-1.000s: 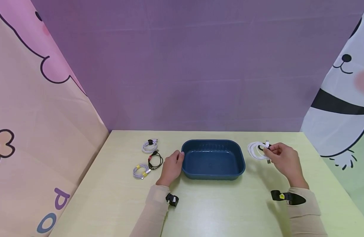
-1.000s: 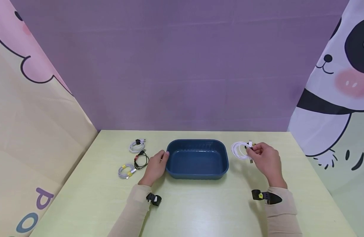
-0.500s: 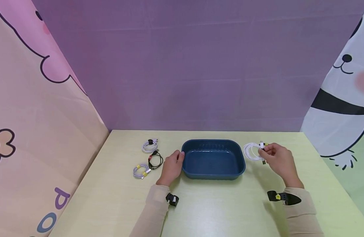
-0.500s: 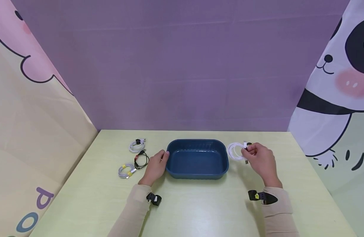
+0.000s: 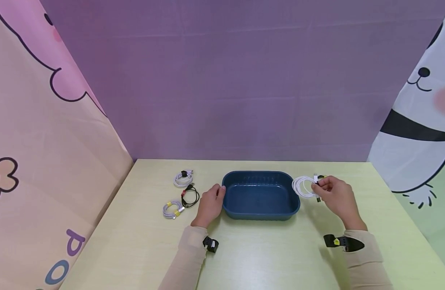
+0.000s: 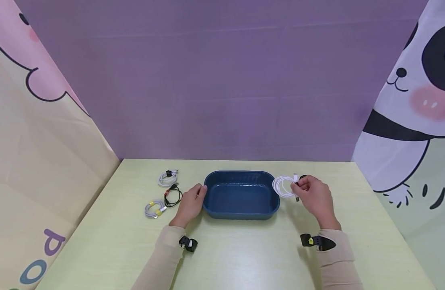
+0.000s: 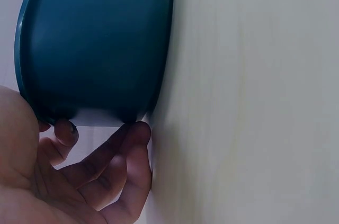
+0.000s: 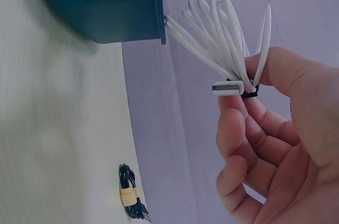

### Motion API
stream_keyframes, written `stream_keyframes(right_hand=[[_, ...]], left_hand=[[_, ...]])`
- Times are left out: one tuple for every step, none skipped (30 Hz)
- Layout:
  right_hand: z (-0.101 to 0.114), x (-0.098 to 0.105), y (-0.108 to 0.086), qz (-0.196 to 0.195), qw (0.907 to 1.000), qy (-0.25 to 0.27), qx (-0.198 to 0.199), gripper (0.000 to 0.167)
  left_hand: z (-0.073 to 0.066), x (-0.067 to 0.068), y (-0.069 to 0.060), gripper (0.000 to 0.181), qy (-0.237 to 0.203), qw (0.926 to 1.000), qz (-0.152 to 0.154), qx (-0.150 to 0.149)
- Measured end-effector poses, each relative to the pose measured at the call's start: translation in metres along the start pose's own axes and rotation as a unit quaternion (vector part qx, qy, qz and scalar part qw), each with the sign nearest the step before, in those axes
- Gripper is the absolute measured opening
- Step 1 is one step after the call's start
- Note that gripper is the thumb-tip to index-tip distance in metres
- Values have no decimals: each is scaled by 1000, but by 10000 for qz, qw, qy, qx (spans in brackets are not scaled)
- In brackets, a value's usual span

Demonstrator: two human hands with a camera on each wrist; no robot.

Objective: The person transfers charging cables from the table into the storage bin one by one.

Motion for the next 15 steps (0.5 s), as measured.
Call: stream_keyframes(right_hand=[[0, -1, 0, 6, 10000, 1, 10, 30], [1, -1, 0, 2, 10000, -8, 25, 30], [1, -1, 0, -4, 10000, -15, 42, 30], [2, -1, 0, -10, 10000, -17, 59, 30], [2, -2, -1, -8, 10000, -18, 76, 30], [2, -2, -1, -9, 10000, -12, 90, 30], [3, -3, -1, -7, 9999, -4, 105, 30], [3, -3, -1, -7, 9999, 2, 115, 30], [4, -3, -1, -6, 9999, 12, 131, 30], [5, -4, -1, -3, 9999, 26, 147, 30], [5, -4, -2, 2, 9999, 41, 154, 30], [5, -5, -2, 8, 9999, 54, 161, 30], [6, -5, -1, 20, 9998, 68, 161, 30], [6, -5, -1, 20, 9998, 72, 162, 30], [6, -6, -2, 27, 9998, 82, 167, 30]], left_hand=[[0, 0, 0, 35, -9, 10000, 2, 16], [0, 0, 0, 35, -18, 10000, 5, 29], [-1, 0, -1, 34, -28, 10000, 7, 37], [-1, 0, -1, 34, -30, 10000, 5, 38], [-1, 0, -1, 34, -37, 10000, 5, 37], [-1, 0, -1, 34, -43, 10000, 6, 36], [-1, 0, -1, 35, -37, 10000, 3, 30], [0, 1, -1, 35, -31, 10000, 4, 25], [0, 0, 0, 35, -32, 10000, 4, 14], [0, 0, 0, 35, -37, 10000, 6, 8], [0, 0, 0, 35, -38, 10000, 5, 5], [0, 0, 0, 34, -42, 10000, 3, -1], [0, 1, 0, 34, -41, 10000, -1, -6], [0, 1, 0, 34, -48, 10000, -2, -15], [-1, 1, 0, 34, -53, 10000, -3, -21]])
Point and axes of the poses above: each hand's wrist, its own y-axis towards the middle knuckle, its own x-axis out of the back of the hand, z = x × y, the point moved 6 cm from there along y, towards the middle knuckle, and after that the axes turned 7 degrees about -z, right-handed, at the moved point
